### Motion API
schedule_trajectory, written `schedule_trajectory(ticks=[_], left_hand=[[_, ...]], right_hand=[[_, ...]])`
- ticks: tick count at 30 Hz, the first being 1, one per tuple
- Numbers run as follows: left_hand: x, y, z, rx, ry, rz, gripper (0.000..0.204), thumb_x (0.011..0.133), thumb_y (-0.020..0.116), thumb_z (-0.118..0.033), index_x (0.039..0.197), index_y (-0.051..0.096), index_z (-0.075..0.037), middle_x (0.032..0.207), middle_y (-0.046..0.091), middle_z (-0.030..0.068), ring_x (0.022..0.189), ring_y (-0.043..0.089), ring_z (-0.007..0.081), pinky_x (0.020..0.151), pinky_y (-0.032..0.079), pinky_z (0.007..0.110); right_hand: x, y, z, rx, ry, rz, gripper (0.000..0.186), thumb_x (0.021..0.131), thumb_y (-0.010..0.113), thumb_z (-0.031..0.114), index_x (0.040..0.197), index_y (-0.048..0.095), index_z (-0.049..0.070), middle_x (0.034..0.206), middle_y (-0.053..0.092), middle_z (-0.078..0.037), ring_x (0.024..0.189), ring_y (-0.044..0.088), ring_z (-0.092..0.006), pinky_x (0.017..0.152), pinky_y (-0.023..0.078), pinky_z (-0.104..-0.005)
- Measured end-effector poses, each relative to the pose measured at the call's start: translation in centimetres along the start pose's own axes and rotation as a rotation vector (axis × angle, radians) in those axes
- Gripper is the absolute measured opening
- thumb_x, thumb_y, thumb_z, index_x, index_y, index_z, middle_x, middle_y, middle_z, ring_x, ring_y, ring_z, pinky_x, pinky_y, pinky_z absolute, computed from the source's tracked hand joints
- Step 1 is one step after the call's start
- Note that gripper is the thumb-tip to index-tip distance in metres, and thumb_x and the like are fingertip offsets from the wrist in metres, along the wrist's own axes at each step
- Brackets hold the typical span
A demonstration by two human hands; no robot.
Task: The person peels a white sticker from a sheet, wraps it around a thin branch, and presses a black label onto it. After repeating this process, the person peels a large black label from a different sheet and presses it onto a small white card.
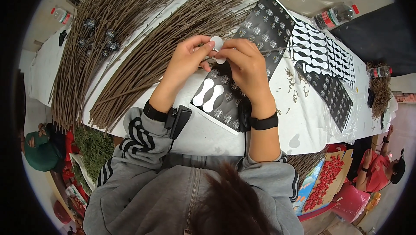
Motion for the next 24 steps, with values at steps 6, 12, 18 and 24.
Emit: schedule_trajectory(ticks=[6,12,18,24], left_hand=[[-1.2,0.7,-1.2,-0.033,-0.122,-0.007,0.032,0.093,0.064,-0.023,0.111,0.06,0.002,0.093,0.067,0.0089,0.06,0.061,0.01,0.048,0.042,0.02],[-0.5,0.3,0.7,0.021,-0.072,0.035,0.038,0.092,0.063,-0.031,0.116,0.062,-0.002,0.097,0.065,0.0033,0.061,0.062,0.0088,0.046,0.029,0.017],[-0.8,0.5,0.3,0.001,-0.107,0.021,0.038,0.092,0.064,-0.032,0.115,0.062,-0.002,0.095,0.065,0.0024,0.06,0.06,0.0077,0.047,0.03,0.018],[-0.8,0.6,0.3,0.004,-0.131,0.049,0.034,0.093,0.061,-0.029,0.114,0.063,-0.003,0.093,0.066,0.0012,0.059,0.058,0.007,0.047,0.03,0.018]], right_hand=[[-1.0,0.2,-2.3,0.187,0.229,-0.051,0.028,0.073,0.063,-0.014,0.093,0.071,0.004,0.087,0.064,-0.006,0.08,0.061,-0.0158,0.073,0.047,-0.025],[-1.0,0.3,-3.0,0.289,0.4,-0.082,0.02,0.078,0.064,-0.012,0.093,0.068,0.0,0.087,0.065,-0.006,0.079,0.059,-0.0125,0.072,0.046,-0.0234],[-1.0,0.3,-3.0,0.284,0.358,-0.133,0.01,0.08,0.064,-0.01,0.088,0.064,-0.003,0.089,0.065,-0.006,0.079,0.058,-0.0123,0.071,0.045,-0.0232],[-0.9,0.2,-2.9,0.25,0.327,-0.184,0.008,0.081,0.064,-0.008,0.088,0.064,-0.003,0.09,0.065,-0.006,0.078,0.058,-0.0117,0.07,0.046,-0.0229]])
Point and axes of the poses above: each hand's wrist, its own x-axis towards the middle knuckle, its own y-axis out of the palm, z = x × y, the point moved 7 cm from there along x, towards the middle knuckle
